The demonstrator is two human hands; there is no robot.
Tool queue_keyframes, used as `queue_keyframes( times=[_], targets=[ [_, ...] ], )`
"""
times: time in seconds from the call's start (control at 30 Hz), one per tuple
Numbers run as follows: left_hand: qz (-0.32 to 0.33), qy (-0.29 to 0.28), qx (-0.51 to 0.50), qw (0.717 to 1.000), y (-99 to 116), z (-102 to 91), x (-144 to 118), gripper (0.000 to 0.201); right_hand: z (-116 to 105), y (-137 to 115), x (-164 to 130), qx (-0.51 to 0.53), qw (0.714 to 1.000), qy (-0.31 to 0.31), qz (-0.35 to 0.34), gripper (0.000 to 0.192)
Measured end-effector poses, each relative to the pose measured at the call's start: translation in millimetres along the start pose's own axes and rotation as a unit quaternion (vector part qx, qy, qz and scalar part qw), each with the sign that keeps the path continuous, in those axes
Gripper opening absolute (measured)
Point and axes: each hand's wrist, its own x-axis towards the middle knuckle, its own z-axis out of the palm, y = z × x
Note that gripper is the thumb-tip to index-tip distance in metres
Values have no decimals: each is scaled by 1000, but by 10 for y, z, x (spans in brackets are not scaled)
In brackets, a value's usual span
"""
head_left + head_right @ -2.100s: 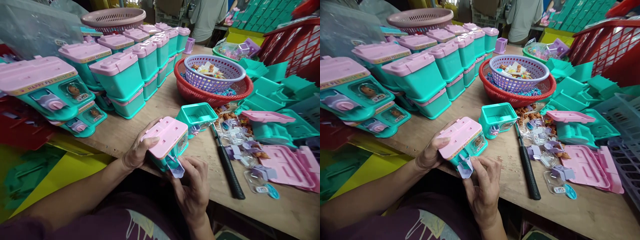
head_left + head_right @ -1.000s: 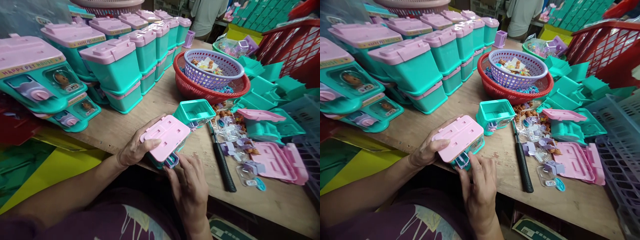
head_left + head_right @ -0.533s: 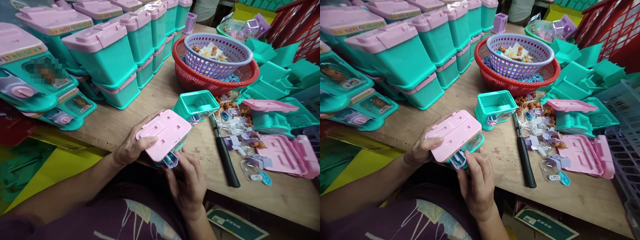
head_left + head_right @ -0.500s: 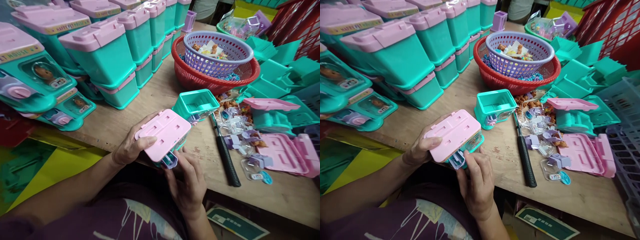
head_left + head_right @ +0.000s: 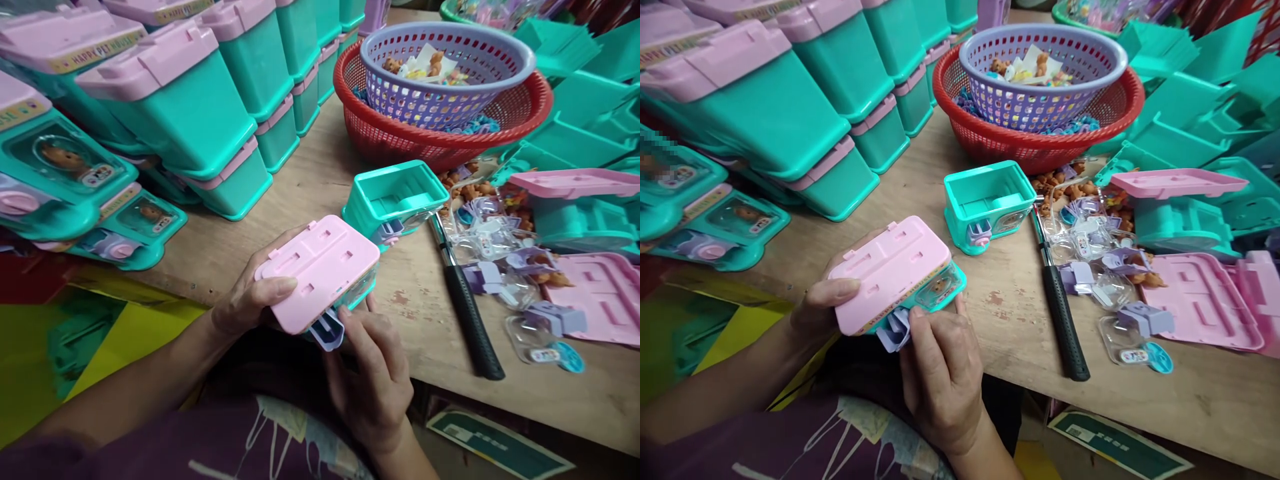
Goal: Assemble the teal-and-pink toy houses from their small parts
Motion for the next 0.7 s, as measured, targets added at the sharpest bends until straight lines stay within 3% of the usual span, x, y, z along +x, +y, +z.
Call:
queue_keyframes(
  times=[0.2,0.33,0.53,0.6,0.7],
  targets=[
    [15,2,3,1000,-37,-2,27,74,-40,16,100,54,996,2,67,50],
    [59,28,20,998,-78,21,117,69,-28,65,211,45,995,11,88,49],
    [102,18,165,981,25,-86,180,66,20,97,210,-8,995,-66,77,29],
    [128,-9,221,967,74,-196,138,73,16,94,175,-5,995,-84,61,31],
    [168,-70,301,936,89,-359,34,110,8,84,135,5,994,-98,40,27]
  ],
)
